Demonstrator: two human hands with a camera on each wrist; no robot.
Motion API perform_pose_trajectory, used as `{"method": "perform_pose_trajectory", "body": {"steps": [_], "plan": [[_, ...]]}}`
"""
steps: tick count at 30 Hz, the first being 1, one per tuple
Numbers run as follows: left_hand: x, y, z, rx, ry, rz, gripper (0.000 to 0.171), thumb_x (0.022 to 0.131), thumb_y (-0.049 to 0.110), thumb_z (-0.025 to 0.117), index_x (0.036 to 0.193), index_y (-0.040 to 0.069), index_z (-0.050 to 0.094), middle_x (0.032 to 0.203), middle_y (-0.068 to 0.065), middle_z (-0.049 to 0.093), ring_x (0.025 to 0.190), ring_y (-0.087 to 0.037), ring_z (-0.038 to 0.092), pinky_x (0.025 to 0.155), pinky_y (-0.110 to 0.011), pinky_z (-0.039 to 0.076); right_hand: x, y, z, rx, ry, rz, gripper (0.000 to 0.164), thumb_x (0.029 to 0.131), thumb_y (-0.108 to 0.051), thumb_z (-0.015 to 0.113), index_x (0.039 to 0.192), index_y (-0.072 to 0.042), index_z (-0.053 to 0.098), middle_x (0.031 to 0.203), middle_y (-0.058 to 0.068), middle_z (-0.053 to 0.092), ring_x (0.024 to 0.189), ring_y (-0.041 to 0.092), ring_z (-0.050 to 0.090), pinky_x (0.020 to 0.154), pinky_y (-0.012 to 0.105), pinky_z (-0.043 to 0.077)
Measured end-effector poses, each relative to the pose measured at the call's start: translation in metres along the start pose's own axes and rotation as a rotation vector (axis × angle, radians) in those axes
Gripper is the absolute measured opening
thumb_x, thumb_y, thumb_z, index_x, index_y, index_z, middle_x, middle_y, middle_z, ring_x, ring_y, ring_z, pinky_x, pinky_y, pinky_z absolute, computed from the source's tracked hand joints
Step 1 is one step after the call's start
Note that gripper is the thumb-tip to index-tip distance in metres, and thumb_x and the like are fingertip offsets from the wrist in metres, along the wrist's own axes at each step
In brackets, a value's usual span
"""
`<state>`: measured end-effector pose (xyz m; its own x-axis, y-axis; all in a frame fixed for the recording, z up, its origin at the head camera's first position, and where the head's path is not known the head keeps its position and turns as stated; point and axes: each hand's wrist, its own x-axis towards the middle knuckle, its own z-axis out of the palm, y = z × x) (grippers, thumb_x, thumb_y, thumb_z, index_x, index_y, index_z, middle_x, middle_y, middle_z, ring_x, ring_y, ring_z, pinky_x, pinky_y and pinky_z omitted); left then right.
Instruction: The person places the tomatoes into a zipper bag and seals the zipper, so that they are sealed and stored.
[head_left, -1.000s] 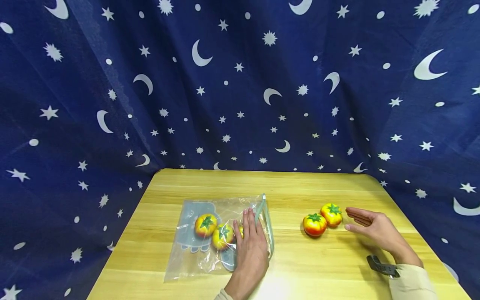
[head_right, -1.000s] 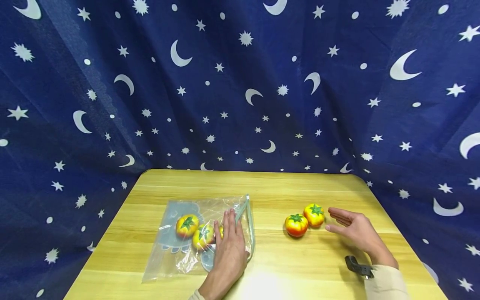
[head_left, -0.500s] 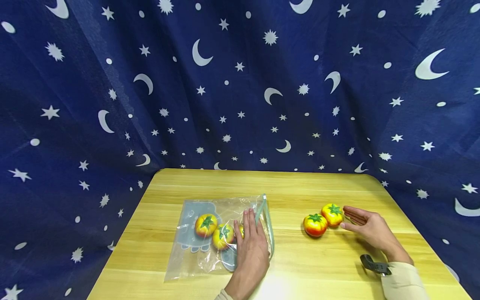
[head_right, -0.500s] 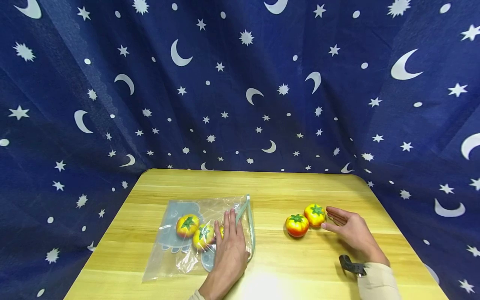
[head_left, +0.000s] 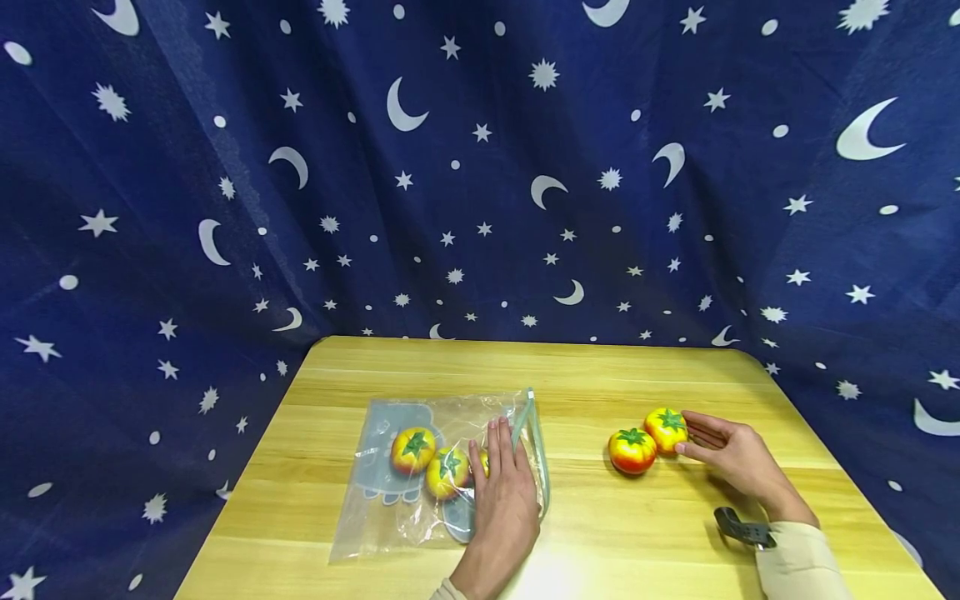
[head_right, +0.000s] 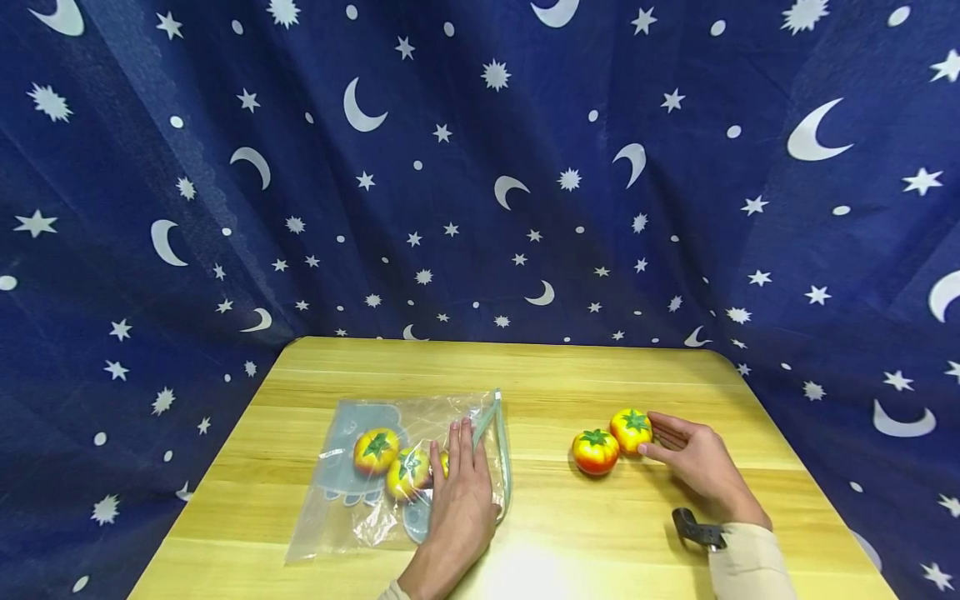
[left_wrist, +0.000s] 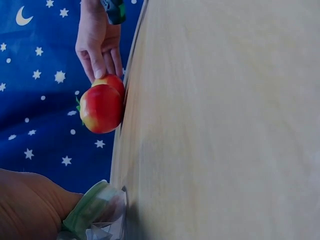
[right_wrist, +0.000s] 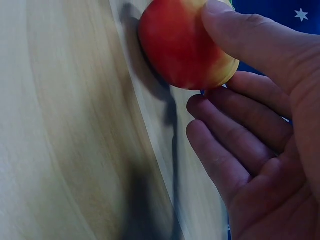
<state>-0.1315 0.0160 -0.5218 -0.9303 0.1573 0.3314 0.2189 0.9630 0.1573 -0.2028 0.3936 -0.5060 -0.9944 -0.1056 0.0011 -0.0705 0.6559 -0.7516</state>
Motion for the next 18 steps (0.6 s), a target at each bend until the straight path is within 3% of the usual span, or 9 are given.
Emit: {"method": "perform_pose_trajectory", "body": {"steps": [7, 18], "plan": [[-0.0008, 0.0001, -0.0002, 0.014, -0.005, -0.001, 0.080, 0.072, 0.011, 0.096, 0.144, -0.006, 0.063, 0.171, -0.032, 0.038, 0.163, -0.047, 0.035, 0.125, -0.072, 0.033, -0.0007, -0.0026, 0.0016, 0.034, -0.016, 0.008, 0.078, 0.100, -0.032, 0.082, 0.155, 0.013, 0.051, 0.153, 0.036, 0.057, 0.109, -0.020, 0.059, 0.088, 0.008, 0.056], [-0.0012, -0.0001, 0.0022, 0.007, 0.012, -0.005, 0.077, 0.073, 0.010, 0.095, 0.142, -0.004, 0.064, 0.171, -0.031, 0.039, 0.162, -0.047, 0.036, 0.125, -0.072, 0.033, -0.0057, 0.0026, -0.0010, 0.030, -0.002, -0.033, 0.071, 0.100, -0.025, 0.083, 0.153, 0.013, 0.054, 0.152, 0.036, 0.058, 0.109, -0.018, 0.063, 0.086, 0.009, 0.057]]}}
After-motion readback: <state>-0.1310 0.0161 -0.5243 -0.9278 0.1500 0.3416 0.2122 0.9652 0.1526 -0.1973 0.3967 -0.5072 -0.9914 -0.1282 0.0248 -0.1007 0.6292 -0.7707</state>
